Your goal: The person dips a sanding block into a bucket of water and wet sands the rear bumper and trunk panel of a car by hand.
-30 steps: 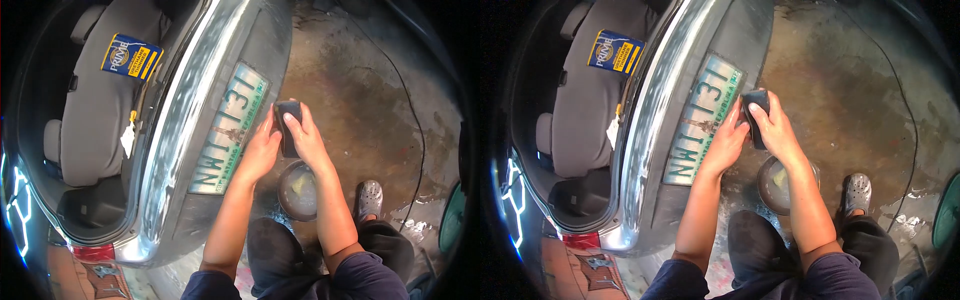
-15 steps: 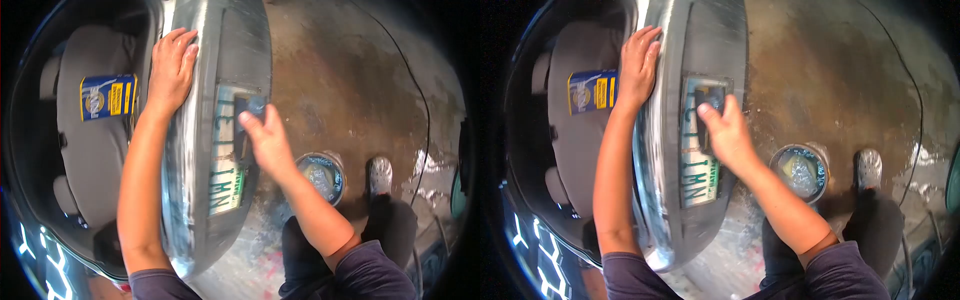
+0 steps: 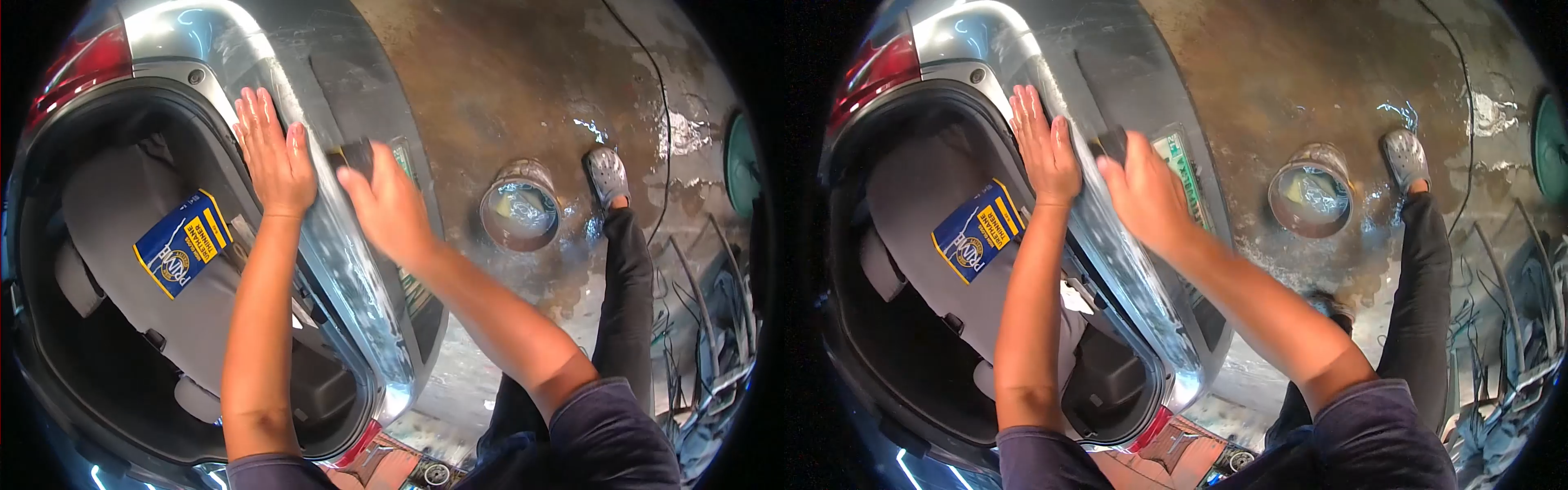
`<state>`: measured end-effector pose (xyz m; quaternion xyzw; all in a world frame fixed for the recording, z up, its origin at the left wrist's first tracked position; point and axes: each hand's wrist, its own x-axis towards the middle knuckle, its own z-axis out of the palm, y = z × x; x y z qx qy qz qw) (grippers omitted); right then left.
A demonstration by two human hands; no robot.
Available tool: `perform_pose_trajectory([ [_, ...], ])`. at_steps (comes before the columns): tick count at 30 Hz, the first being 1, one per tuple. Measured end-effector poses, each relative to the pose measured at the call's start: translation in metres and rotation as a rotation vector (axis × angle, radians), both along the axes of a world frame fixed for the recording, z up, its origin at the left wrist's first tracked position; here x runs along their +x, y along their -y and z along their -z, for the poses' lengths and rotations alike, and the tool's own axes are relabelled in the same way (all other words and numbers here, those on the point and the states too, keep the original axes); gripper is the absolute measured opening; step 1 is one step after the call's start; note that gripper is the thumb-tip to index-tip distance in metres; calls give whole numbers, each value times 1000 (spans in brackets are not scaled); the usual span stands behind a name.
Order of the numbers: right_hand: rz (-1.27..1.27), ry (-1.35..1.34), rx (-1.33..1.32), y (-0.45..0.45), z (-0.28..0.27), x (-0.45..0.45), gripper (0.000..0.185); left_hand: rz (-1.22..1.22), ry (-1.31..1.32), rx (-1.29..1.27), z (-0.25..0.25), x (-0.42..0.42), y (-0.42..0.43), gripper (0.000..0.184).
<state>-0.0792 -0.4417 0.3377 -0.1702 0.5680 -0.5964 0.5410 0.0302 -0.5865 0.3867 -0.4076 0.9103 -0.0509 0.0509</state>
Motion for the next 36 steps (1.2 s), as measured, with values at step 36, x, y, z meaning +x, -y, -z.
perform_pose_trajectory([
  [36,-22,-153,27,-43,-4,24,34,8,-72,-74,14,6,9,63],
])
